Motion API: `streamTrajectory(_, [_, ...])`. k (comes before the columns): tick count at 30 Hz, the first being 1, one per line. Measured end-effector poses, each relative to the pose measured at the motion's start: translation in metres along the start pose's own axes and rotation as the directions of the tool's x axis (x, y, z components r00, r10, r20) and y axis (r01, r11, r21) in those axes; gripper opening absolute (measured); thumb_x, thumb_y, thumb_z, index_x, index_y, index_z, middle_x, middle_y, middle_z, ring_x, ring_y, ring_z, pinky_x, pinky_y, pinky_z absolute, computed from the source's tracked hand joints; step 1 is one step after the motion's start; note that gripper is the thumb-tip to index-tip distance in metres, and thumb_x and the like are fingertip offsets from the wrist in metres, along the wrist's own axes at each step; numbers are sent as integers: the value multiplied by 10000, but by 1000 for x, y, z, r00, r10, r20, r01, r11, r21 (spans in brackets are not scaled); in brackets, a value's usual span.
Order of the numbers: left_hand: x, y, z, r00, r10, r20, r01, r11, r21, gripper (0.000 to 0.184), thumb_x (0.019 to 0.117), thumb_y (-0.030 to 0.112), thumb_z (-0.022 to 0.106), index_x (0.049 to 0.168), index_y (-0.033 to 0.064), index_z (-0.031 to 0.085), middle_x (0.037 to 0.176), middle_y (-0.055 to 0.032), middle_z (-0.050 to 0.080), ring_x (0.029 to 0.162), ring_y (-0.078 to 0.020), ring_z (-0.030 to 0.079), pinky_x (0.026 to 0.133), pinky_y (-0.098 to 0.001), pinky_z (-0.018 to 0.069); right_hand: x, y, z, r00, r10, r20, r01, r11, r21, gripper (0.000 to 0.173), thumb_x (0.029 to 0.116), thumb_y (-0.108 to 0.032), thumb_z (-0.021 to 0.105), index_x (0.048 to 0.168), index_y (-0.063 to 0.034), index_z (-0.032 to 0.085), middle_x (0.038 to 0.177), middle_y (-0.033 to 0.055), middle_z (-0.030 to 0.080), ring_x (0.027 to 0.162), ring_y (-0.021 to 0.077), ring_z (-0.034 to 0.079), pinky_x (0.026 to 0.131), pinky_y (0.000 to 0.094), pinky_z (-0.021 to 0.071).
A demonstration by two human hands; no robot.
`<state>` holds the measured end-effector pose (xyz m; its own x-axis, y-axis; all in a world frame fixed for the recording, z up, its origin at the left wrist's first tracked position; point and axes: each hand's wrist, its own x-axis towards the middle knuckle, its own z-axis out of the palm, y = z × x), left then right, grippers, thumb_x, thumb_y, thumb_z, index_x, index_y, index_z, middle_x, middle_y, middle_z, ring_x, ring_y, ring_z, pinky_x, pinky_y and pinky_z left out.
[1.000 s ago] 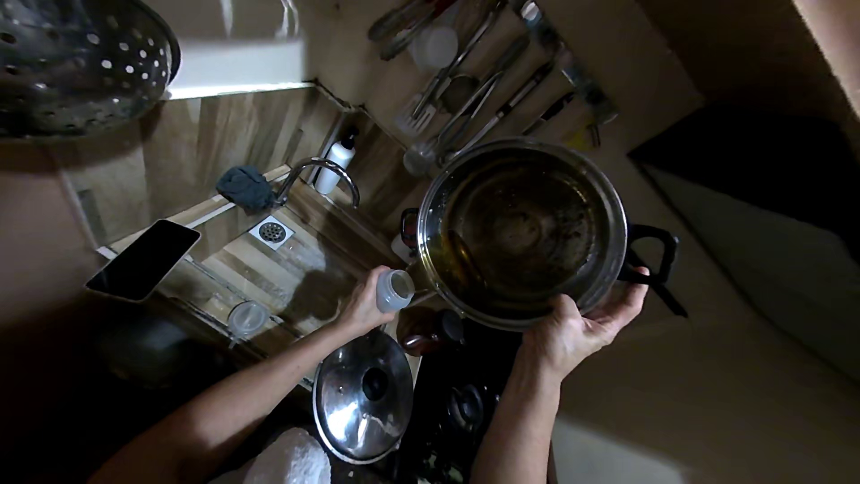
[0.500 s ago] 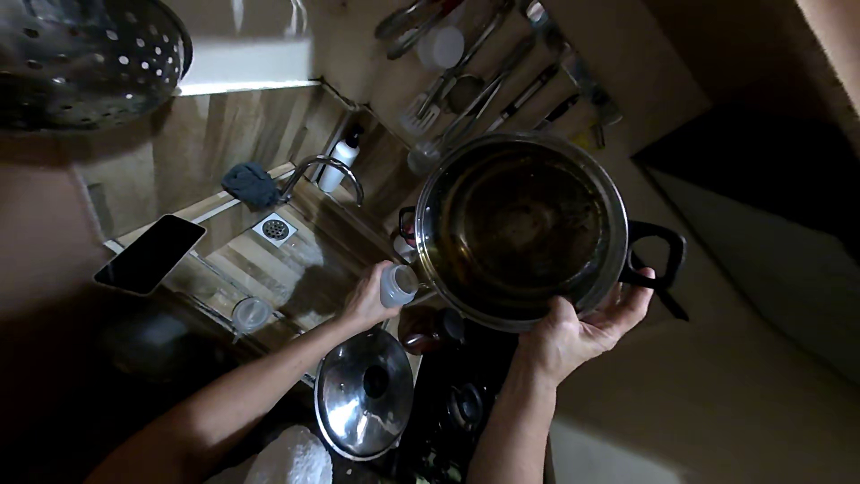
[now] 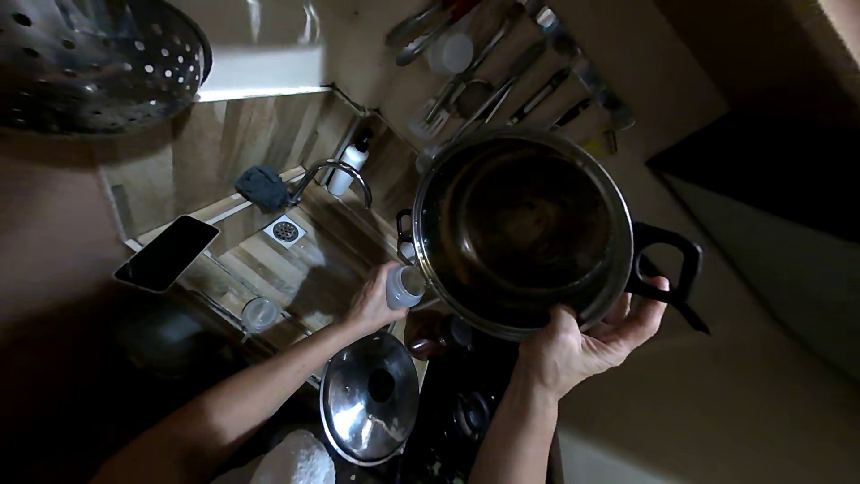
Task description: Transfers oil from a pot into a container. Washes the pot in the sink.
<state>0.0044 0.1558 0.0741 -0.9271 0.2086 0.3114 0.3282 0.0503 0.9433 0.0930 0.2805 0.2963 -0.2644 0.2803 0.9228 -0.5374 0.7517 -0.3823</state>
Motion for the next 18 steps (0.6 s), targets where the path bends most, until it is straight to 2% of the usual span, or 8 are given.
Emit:
streamTrajectory(6, [0, -1, 1, 999, 26, -43, -27, 1000, -6, 925, 711, 258, 877, 1474, 2, 421, 1408, -217, 559, 1305, -281, 568, 1098, -405, 478, -3, -4, 0, 999, -48, -11, 47, 998, -30, 856, 713, 189, 502, 1513, 176, 201, 1526, 270, 436, 1369, 192, 530, 1101, 282, 479])
streamTrajectory(13, [-1, 1, 2, 998, 40, -51, -39, 999, 23, 899, 708, 260, 874, 1450, -11, 445, 1383, -211, 580, 1291, -269, 578, 1096, -388, 479, -3, -9, -1, 996, -87, -12, 87, 996, -17, 834, 715, 188, 498, 1499, 173, 215, 1490, 219, 502, 1332, 155, 565, 1078, 282, 503])
streamTrajectory(18, [-2, 6, 3, 998, 34, -47, -33, 999, 36, 910, 707, 260, 878, 1449, -31, 439, 1398, -225, 569, 1307, -283, 568, 1112, -390, 462, -5, -13, -3, 992, -124, -32, 123, 992, -10, 822, 706, 204, 501, 1479, 200, 222, 1513, 229, 463, 1346, 159, 549, 1085, 278, 497])
